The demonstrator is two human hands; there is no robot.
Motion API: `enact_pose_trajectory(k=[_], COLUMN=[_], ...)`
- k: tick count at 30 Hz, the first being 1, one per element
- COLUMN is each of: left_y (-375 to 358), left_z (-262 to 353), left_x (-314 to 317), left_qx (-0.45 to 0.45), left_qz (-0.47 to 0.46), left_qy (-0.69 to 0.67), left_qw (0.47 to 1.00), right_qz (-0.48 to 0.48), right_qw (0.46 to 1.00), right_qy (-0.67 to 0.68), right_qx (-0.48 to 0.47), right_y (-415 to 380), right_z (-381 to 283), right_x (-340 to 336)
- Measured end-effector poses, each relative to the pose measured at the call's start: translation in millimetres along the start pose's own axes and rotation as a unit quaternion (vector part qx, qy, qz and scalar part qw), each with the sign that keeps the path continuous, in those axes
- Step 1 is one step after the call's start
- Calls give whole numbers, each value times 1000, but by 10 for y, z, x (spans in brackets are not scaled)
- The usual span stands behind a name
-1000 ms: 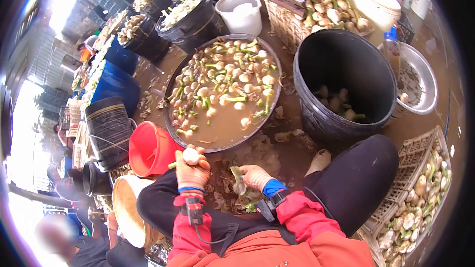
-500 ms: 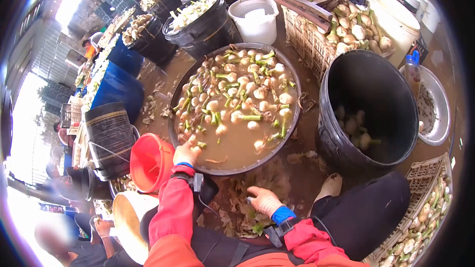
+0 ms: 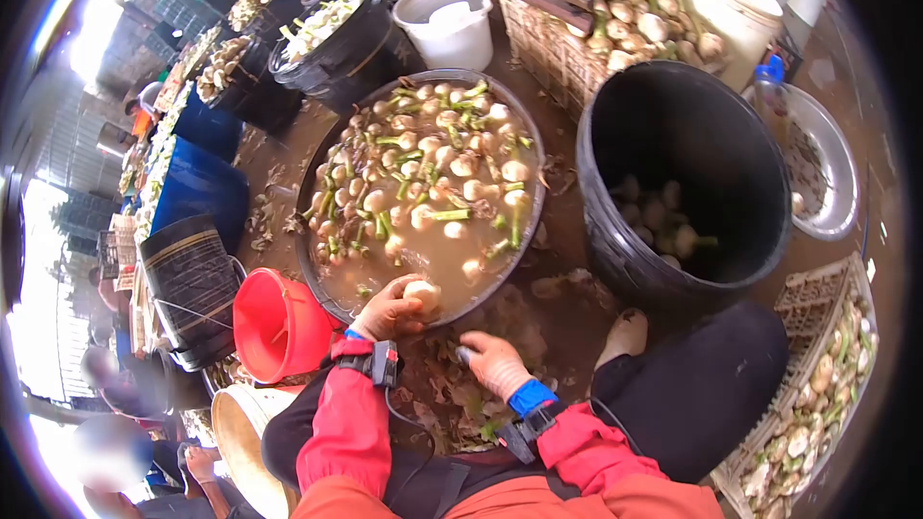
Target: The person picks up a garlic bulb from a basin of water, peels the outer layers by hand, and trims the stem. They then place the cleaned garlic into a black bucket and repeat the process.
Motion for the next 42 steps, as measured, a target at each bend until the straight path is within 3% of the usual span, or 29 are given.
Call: enact_pose_trajectory(k=[2, 3, 5, 7, 9, 11, 13, 14, 15, 17, 19, 23, 24, 25, 26, 27, 28, 30, 31, 33, 36, 37, 39, 40, 42], left_y=[-192, -247, -379, -478, -575, -683, -793, -796, -831, -905, -898, -808, -790, -773, -808, -840, -919, -990, -989, -1008, -1000, -985, -909, -888, -915], left_z=[159, 155, 121, 63, 48, 47, 85, 154, 145, 171, 104, -20, -44, -74, -215, -167, -114, -147, -203, -224, -127, -142, -246, -320, -314], left_x=[468, 686, 982, 1220, 1371, 1511, 1589, 1627, 1654, 1758, 1828, 1861, 1761, 1678, 1525, 1550, 1560, 1527, 1455, 1434, 1666, 1660, 1555, 1560, 1555], left_qx=[47, 45, 147, 140, 183, 212, 177, 189, 188, 105, 81, 100, 165, 220, 200, 222, 228, 233, 228, 201, 239, 240, 209, 214, 242], left_qz=[-7, -16, 20, 86, 82, 80, 123, 133, 134, 223, 274, 268, 209, 136, 142, 84, 78, 75, 109, 172, 255, 255, 210, 136, 78], left_qy=[-124, -121, -205, -133, -16, -10, 165, 309, 310, 573, 593, 651, 467, 254, 29, -139, -157, -176, -87, 120, 468, 467, 154, -128, -357], left_qw=[991, 991, 967, 977, 979, 974, 962, 923, 922, 782, 753, 703, 843, 932, 969, 961, 958, 954, 964, 957, 812, 812, 942, 959, 899], right_qz=[92, 121, 134, 114, 88, 23, -19, -49, -80, -61, 24, 71, 47, 47, -24, -95, -109, -134, -156, -134, -61, -12, 8, 2, -25], right_qw=[992, 976, 942, 937, 932, 967, 973, 975, 976, 987, 999, 997, 994, 994, 979, 946, 958, 959, 959, 968, 985, 990, 992, 982, 956], right_qy=[87, 171, 290, 311, 332, 236, 222, 208, 193, 127, -16, 32, 80, 79, 193, 303, 237, 238, 236, 207, 156, 133, 123, 162, 245], right_qx=[-22, -52, -102, -112, -119, -94, -66, -60, -53, -74, -37, -26, -56, -57, -64, -71, -122, -76, -31, -50, -53, -34, -40, -96, -157], right_y=[-62, -90, -83, -200, -298, -332, -392, -424, -449, -356, -354, -274, -272, -287, -390, -444, -393, -450, -478, -378, -295, -283, -333, -388, -435], right_z=[-149, -222, -247, -448, -506, -535, -603, -666, -695, -561, -498, -282, -299, -289, -469, -585, -593, -680, -675, -547, -369, -299, -380, -459, -602], right_x=[-206, -295, -408, -495, -545, -499, -450, -404, -351, -247, -237, -222, -239, -278, -300, -275, -281, -262, -228, -188, -129, -134, -169, -195, -215])
Point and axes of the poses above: each hand's wrist, its own y-axis towards the middle knuckle, its own x-axis out of the palm, z = x × y, the point moved 6 cm from there along y, towards the middle knuckle, and after that the axes turned 10 degrees about -z, right-handed, at the moved point
